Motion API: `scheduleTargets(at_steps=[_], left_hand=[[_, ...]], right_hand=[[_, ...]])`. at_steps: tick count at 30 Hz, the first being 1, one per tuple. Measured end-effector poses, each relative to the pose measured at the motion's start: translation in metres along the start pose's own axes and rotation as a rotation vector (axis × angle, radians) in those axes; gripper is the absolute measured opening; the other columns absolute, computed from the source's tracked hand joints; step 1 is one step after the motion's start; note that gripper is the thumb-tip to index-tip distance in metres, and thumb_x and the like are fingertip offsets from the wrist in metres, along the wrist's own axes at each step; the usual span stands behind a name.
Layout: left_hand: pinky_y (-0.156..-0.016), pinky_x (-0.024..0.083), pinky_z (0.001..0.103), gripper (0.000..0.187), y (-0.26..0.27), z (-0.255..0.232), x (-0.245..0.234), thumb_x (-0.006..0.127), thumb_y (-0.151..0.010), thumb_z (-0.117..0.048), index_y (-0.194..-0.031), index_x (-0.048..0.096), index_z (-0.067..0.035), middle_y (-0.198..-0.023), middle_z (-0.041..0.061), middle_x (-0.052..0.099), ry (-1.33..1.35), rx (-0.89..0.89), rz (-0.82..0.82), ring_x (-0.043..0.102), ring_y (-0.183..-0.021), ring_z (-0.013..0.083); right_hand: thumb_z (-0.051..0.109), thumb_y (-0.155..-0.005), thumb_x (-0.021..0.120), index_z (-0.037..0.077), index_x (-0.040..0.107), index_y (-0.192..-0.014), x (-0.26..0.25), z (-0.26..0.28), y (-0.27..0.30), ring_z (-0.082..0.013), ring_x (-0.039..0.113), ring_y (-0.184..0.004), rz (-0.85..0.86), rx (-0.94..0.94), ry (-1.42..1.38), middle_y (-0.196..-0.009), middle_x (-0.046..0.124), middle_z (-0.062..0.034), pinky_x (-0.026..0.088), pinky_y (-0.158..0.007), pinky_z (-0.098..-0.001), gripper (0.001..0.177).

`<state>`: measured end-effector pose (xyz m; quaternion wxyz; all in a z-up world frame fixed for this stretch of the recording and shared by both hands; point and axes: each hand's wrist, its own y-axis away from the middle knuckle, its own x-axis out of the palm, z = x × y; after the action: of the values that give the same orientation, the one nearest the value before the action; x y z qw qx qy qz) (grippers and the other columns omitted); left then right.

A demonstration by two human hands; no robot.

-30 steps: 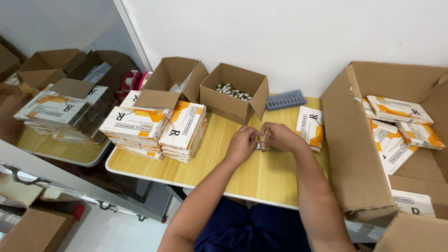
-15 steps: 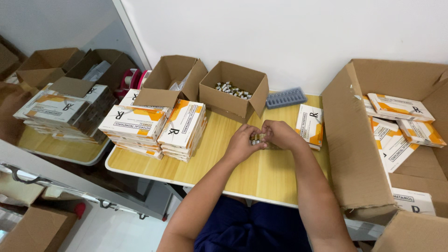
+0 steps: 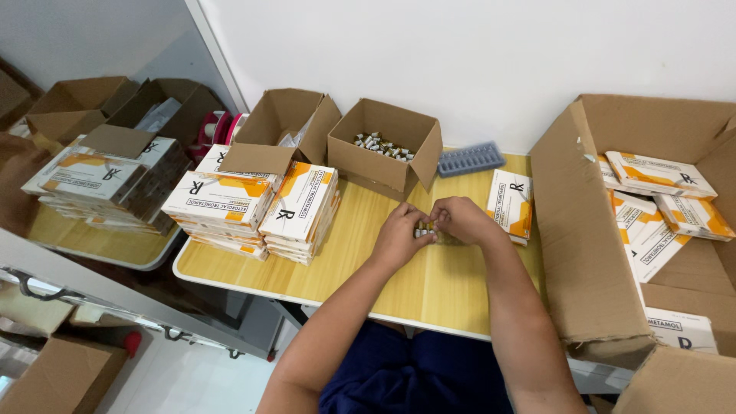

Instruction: The person places small vials into a plastic blister pack, inserts the filled pack into a cardboard box, and seals the box. The person repeats this process with multiple vials and boxes.

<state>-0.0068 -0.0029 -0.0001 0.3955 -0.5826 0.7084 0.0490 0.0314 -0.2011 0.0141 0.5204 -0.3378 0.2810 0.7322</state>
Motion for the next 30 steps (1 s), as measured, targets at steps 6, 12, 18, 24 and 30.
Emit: scheduleTargets(at_steps=[6, 12, 18, 24, 30], left_hand=[[-0.089, 0.053, 0.042, 0.034, 0.001, -0.003, -0.006, 0.086, -0.078, -0.03, -0.094, 0.074, -0.002, -0.104, 0.011, 0.064, -0.142, 0.06, 0.074, 0.064, -0.103, 0.0299], [-0.09, 0.052, 0.043, 0.034, 0.002, -0.021, -0.016, 0.08, -0.083, -0.033, -0.097, 0.074, -0.003, -0.107, 0.011, 0.064, -0.232, 0.096, 0.092, 0.062, -0.109, 0.0305], [-0.096, 0.051, 0.045, 0.034, -0.013, -0.042, -0.041, 0.078, -0.09, -0.027, -0.11, 0.07, -0.001, -0.116, 0.016, 0.066, -0.133, 0.266, -0.373, 0.063, -0.109, 0.0341], [-0.098, 0.053, 0.046, 0.02, -0.154, 0.005, -0.079, 0.072, -0.093, -0.016, -0.109, 0.073, -0.004, -0.118, 0.016, 0.07, -0.364, -0.014, -0.181, 0.065, -0.115, 0.0352], [-0.109, 0.043, 0.046, 0.041, -0.254, 0.103, -0.019, 0.066, -0.096, -0.036, -0.133, 0.069, -0.019, -0.147, 0.013, 0.054, -0.725, -0.685, 0.628, 0.049, -0.137, 0.0343]], right_hand=[[0.005, -0.082, 0.074, 0.002, 0.076, -0.093, 0.005, -0.003, -0.003, -0.0229, 0.076, -0.082, -0.008, 0.018, 0.002, -0.087, 0.079, -0.0122, 0.058, -0.078, -0.0344, 0.011], [0.008, -0.081, 0.076, 0.003, 0.075, -0.093, 0.003, 0.008, 0.002, -0.0258, 0.075, -0.081, -0.042, 0.025, 0.061, -0.087, 0.077, -0.0131, 0.057, -0.077, -0.0367, 0.013], [0.026, -0.091, 0.078, 0.004, 0.072, -0.096, -0.01, 0.034, 0.009, -0.0322, 0.07, -0.077, -0.26, 0.053, 0.06, -0.088, 0.073, -0.0163, 0.054, -0.073, -0.0416, 0.023], [0.016, -0.086, 0.074, 0.004, 0.073, -0.097, -0.004, 0.05, 0.011, -0.0283, 0.071, -0.074, -0.614, -0.101, -0.097, -0.085, 0.073, -0.0149, 0.055, -0.069, -0.0394, 0.016], [0.016, -0.088, 0.074, 0.003, 0.072, -0.098, -0.004, 0.055, 0.011, -0.0286, 0.068, -0.069, -0.586, -0.061, -0.121, -0.08, 0.07, -0.0145, 0.054, -0.067, -0.0397, 0.016]])
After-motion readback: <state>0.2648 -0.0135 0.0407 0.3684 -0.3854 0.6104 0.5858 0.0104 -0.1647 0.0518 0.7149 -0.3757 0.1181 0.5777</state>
